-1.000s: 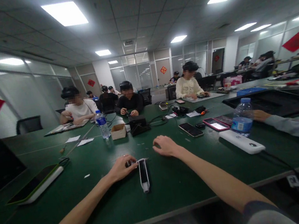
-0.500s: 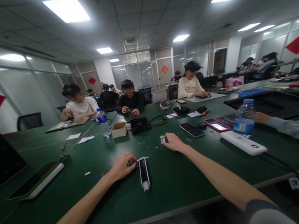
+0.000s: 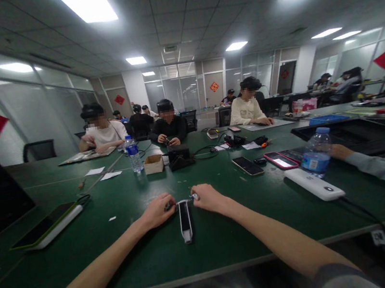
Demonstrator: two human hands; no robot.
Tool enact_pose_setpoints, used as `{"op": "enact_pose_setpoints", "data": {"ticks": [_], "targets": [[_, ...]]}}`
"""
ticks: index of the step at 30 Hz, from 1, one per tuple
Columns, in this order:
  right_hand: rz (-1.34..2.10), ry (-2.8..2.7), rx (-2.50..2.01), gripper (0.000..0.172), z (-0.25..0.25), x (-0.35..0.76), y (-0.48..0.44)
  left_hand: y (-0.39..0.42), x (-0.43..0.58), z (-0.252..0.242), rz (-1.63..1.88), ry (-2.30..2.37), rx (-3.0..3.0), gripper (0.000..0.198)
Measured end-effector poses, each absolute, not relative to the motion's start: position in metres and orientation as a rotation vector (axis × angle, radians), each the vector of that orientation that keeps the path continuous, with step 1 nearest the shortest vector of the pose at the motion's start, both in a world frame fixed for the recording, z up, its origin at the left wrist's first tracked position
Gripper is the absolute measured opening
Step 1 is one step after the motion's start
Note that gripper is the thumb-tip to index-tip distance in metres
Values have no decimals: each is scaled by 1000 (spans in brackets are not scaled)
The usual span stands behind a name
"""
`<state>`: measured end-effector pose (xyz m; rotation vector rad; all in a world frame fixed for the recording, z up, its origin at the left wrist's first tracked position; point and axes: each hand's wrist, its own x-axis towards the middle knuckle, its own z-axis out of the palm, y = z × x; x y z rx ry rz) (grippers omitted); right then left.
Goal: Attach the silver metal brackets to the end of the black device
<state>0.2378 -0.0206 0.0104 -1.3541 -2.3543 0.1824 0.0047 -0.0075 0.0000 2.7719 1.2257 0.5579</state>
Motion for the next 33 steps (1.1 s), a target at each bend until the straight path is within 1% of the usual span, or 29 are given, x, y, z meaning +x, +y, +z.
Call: {"op": "enact_pose_setpoints", "data": {"ticks": [8,15,24,29,33], "targets": [[292,-2394,-1326,15,14,236,-26,-9,5,-1,606,1224,2772,7],[234,-2428,-1434,14,19,234,-30,-8,4,-2,555,1250,2762,7],[372,-2435,-1272,19,9,236,-24,-12,5,2,543,1257,2753,8],[499,-2364,-1308,25,14,236,-30,-8,5,-4,567,1239,2759,7],[531,-2325,-1340,24,15,232,-32,-5,6,-8,588,1246,2766,5]]}}
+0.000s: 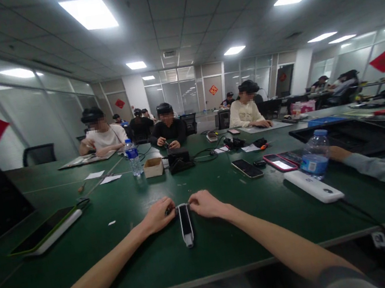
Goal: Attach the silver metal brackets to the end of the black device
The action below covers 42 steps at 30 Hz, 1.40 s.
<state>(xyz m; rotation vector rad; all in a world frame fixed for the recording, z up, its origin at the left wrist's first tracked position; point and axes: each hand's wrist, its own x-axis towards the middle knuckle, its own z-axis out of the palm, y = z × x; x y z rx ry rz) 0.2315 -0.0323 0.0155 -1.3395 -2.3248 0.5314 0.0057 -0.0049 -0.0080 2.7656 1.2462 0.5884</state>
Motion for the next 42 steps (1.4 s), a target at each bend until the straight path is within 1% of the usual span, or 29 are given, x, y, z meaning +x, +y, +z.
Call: {"op": "enact_pose_setpoints", "data": {"ticks": [4,9,11,15,20,26,30,36,42], "targets": [[459,-2379,-1306,26,18,239,-24,-4,5,-6,577,1204,2751,7],[55,-2234,-1477,28,23,279,3,-5,1,0,532,1134,2732,11],[-16,-2225,-1543,26,19,297,13,-6,0,2,524,1117,2731,12],[49,-2334,-1558,25,4,315,25,-8,-1,6,496,1112,2748,15],[173,-2430,-1489,24,-3,306,26,-5,-5,11,433,1127,2755,22],[170,-2420,-1575,16,2,295,24,-1,-11,16,368,1056,2672,30],[98,-2435,-1578,20,1,294,24,-1,-15,16,344,1026,2641,33],[144,-2401,-1558,22,5,289,19,2,-14,11,373,1050,2658,31],[310,-2352,-1452,19,13,278,6,-1,-8,10,397,1095,2663,30]]}}
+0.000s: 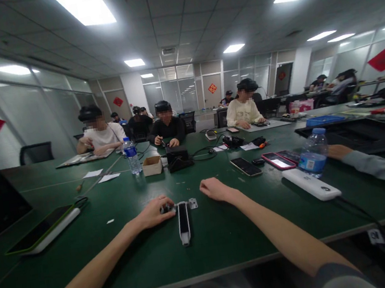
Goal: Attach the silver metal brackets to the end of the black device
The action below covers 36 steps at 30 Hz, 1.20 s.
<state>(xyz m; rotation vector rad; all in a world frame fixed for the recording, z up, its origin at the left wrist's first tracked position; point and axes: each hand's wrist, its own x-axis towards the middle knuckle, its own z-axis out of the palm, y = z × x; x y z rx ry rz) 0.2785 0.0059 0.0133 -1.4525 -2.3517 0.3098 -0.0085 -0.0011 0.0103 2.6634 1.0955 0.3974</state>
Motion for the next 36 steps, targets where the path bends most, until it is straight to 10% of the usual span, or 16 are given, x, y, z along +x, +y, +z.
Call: {"op": "enact_pose_setpoints", "data": {"ticks": [36], "targets": [[652,-2291,-1201,22,10,250,-17,-4,-5,8,533,1071,2665,14]]}}
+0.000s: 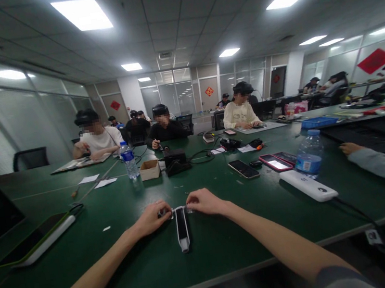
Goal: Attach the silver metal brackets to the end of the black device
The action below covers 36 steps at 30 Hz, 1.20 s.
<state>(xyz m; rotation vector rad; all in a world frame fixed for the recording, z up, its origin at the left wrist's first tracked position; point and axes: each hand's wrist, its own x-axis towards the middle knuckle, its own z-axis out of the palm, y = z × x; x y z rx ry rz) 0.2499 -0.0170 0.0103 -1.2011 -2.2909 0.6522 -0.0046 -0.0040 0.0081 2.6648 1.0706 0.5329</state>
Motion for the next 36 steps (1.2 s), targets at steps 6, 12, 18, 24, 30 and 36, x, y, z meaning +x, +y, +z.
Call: {"op": "enact_pose_setpoints", "data": {"ticks": [6,12,18,24,30,36], "targets": [[734,-2244,-1198,20,8,248,-18,-5,-5,10,517,1107,2658,12],[698,-2128,-1201,19,6,241,-21,-5,-5,6,524,1096,2659,11],[734,-2077,-1182,16,-2,240,-17,-6,-4,5,542,1103,2665,11],[734,-2121,-1163,19,-5,242,-16,-7,-2,3,561,1109,2635,12],[557,-2278,-1162,20,12,257,-8,-5,-5,8,517,1073,2662,14],[257,-2263,-1373,21,7,280,21,4,-23,22,553,1198,2752,16]]}}
